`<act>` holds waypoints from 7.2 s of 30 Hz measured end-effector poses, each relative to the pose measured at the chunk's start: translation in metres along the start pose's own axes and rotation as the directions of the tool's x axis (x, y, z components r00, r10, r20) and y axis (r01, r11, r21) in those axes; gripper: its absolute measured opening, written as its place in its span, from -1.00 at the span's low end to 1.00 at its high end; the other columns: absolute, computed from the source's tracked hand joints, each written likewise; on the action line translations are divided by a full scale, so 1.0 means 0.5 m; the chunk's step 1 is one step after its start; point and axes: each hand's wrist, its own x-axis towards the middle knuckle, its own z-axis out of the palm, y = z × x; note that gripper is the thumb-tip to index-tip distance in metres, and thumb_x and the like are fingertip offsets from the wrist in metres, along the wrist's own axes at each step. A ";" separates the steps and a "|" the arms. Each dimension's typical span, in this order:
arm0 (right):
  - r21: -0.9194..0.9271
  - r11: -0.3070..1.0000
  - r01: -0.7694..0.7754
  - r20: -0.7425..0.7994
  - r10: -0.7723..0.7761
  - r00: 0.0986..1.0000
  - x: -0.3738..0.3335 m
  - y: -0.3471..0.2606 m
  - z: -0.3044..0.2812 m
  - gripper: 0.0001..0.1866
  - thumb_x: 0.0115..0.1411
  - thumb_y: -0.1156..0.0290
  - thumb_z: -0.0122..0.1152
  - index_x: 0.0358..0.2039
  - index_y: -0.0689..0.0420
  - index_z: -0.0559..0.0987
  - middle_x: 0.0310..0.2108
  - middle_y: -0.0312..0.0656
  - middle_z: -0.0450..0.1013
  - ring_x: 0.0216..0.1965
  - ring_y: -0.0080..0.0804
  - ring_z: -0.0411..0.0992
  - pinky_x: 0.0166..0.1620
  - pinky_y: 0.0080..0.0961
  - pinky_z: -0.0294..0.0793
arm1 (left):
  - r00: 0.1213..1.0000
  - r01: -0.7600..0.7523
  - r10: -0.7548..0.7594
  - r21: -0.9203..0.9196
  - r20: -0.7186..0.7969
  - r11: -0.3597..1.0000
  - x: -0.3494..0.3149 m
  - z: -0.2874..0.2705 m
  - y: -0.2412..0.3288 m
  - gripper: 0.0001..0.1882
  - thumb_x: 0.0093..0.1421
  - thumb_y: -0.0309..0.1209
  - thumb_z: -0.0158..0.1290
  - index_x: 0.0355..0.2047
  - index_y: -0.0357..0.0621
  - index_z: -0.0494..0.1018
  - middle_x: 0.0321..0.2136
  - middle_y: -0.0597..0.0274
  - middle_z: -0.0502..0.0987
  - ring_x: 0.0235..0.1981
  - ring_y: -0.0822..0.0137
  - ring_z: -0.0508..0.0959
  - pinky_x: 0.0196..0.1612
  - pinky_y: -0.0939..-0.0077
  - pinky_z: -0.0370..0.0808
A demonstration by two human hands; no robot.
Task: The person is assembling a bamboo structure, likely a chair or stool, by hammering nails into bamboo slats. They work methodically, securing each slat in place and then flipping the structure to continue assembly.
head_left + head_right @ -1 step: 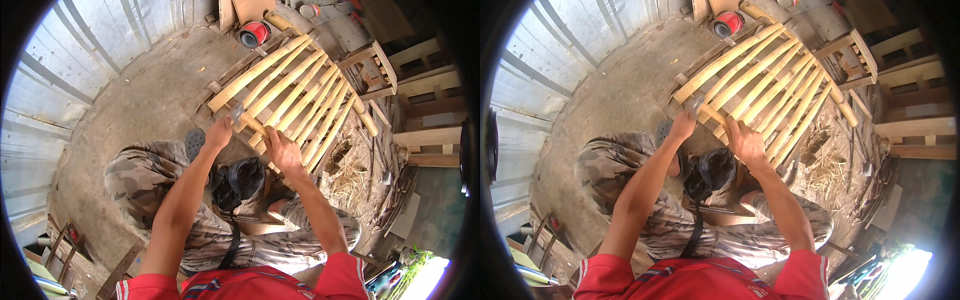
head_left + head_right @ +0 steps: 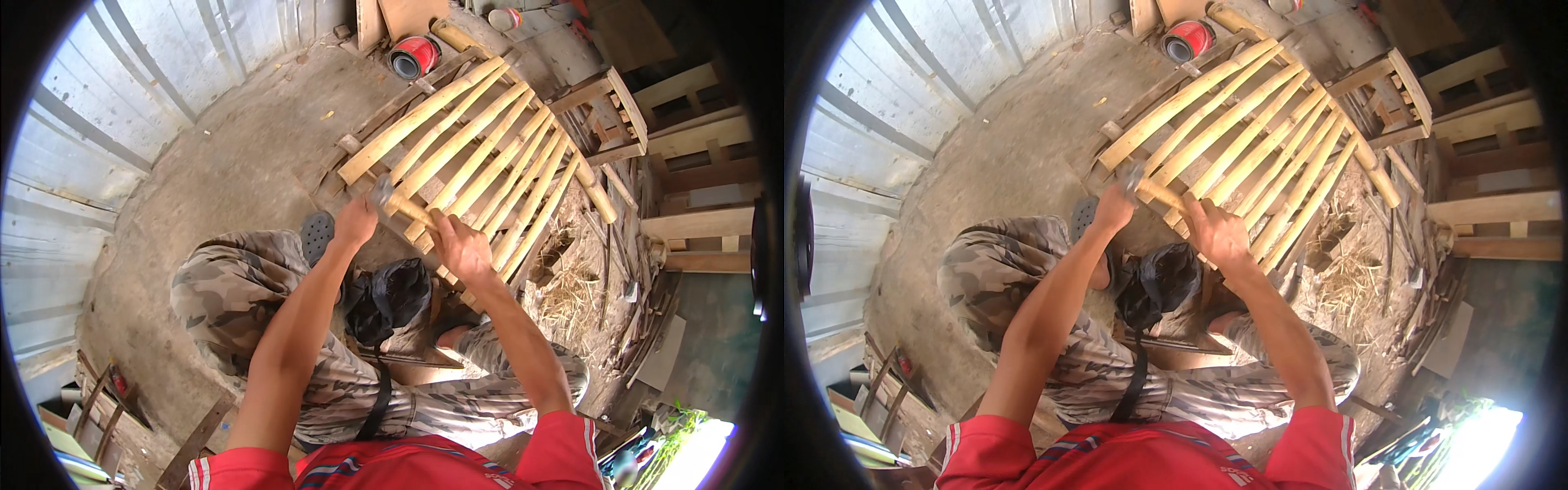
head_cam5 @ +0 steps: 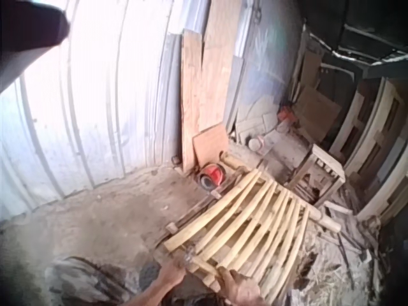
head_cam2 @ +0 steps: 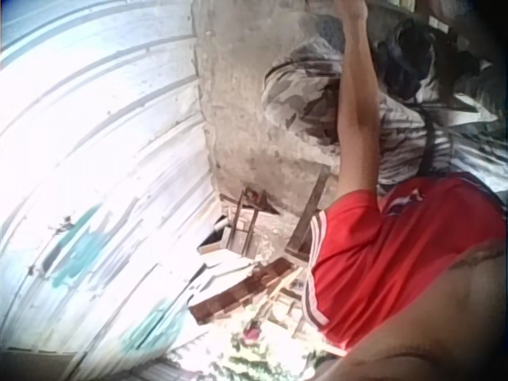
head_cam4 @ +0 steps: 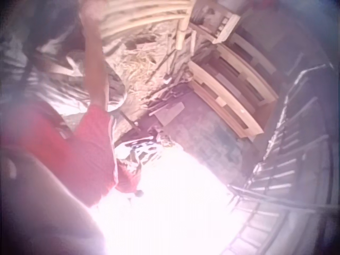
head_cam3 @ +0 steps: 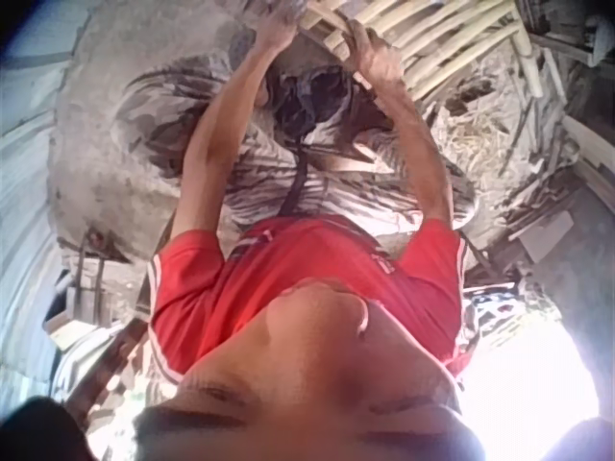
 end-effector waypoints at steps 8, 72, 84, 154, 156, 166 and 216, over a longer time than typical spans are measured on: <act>-0.025 0.996 0.083 0.104 -0.080 0.991 0.023 0.055 0.035 -0.54 0.29 0.28 0.15 0.17 0.07 0.36 -0.42 -0.07 0.48 -0.57 -0.10 0.55 -0.62 -0.22 0.49 | 0.997 0.080 -0.082 -0.168 -0.002 0.983 0.009 -0.002 -0.006 -0.57 0.42 -0.11 -0.24 -0.09 -0.15 0.49 -0.40 -0.18 0.61 -0.25 -0.24 0.58 -0.14 -0.04 0.47; 0.443 0.669 -0.597 0.108 0.621 0.776 0.015 -0.145 0.106 -0.74 0.41 0.29 0.03 -0.19 0.26 0.32 -0.66 0.20 0.43 -0.61 0.25 0.48 -0.63 -0.02 0.37 | 0.998 0.069 -0.069 -0.055 0.001 0.996 0.007 -0.005 0.025 -0.39 0.47 0.04 -0.41 -0.05 -0.17 0.50 -0.22 -0.26 0.59 -0.15 -0.31 0.54 -0.07 -0.10 0.46; 0.353 0.679 -0.644 0.196 0.619 0.760 0.024 -0.124 0.101 -0.66 0.40 0.22 0.03 -0.09 0.27 0.31 -0.64 0.27 0.45 -0.54 0.31 0.52 -0.59 0.06 0.45 | 0.995 0.097 -0.094 -0.071 0.043 0.993 0.002 -0.015 0.031 -0.39 0.48 0.00 -0.43 -0.28 -0.21 0.48 -0.51 -0.06 0.58 -0.36 -0.20 0.57 -0.19 -0.06 0.46; -0.032 0.713 -0.700 0.510 0.614 0.602 -0.515 0.087 -0.378 -0.77 0.20 0.40 0.20 -0.20 0.26 0.45 -0.57 0.01 0.52 -0.50 0.00 0.55 -0.45 -0.15 0.50 | 0.779 -0.624 0.413 0.649 0.472 0.436 -0.235 0.198 0.334 -0.20 0.38 -0.02 -0.11 0.36 -0.45 0.04 0.40 -0.25 0.03 0.46 -0.11 -0.04 0.42 -0.15 -0.12; 0.006 0.706 -0.708 0.546 0.591 0.594 -0.518 0.083 -0.370 -0.76 0.20 0.40 0.20 -0.19 0.26 0.45 -0.59 0.00 0.51 -0.52 -0.02 0.55 -0.46 -0.16 0.50 | 0.777 -0.623 0.429 0.654 0.460 0.429 -0.233 0.198 0.335 -0.19 0.35 0.02 -0.08 0.35 -0.43 0.09 0.36 -0.25 0.09 0.44 -0.11 -0.01 0.41 -0.18 -0.09; 0.124 0.631 -0.765 0.507 0.623 0.596 -0.542 0.097 -0.344 -0.71 0.27 0.29 0.19 -0.09 0.19 0.45 -0.59 -0.02 0.51 -0.52 0.07 0.53 -0.45 -0.08 0.47 | 0.738 -0.659 0.582 0.552 0.342 0.511 -0.174 0.189 0.364 -0.49 0.23 -0.08 0.17 -0.11 -0.33 0.42 0.11 -0.18 0.27 0.29 -0.23 0.18 0.29 -0.22 0.11; 0.539 0.092 -0.838 0.276 0.920 0.279 -0.419 -0.036 -0.070 -0.41 0.33 -0.09 0.14 -0.38 0.32 0.47 -0.67 -0.07 0.38 -0.60 -0.26 0.40 -0.44 -0.29 0.38 | 0.781 -0.604 0.259 0.580 0.569 0.547 -0.150 0.121 0.346 -0.32 0.26 -0.25 0.00 0.33 -0.35 0.19 0.33 -0.11 0.25 0.35 0.06 0.27 0.41 0.18 0.13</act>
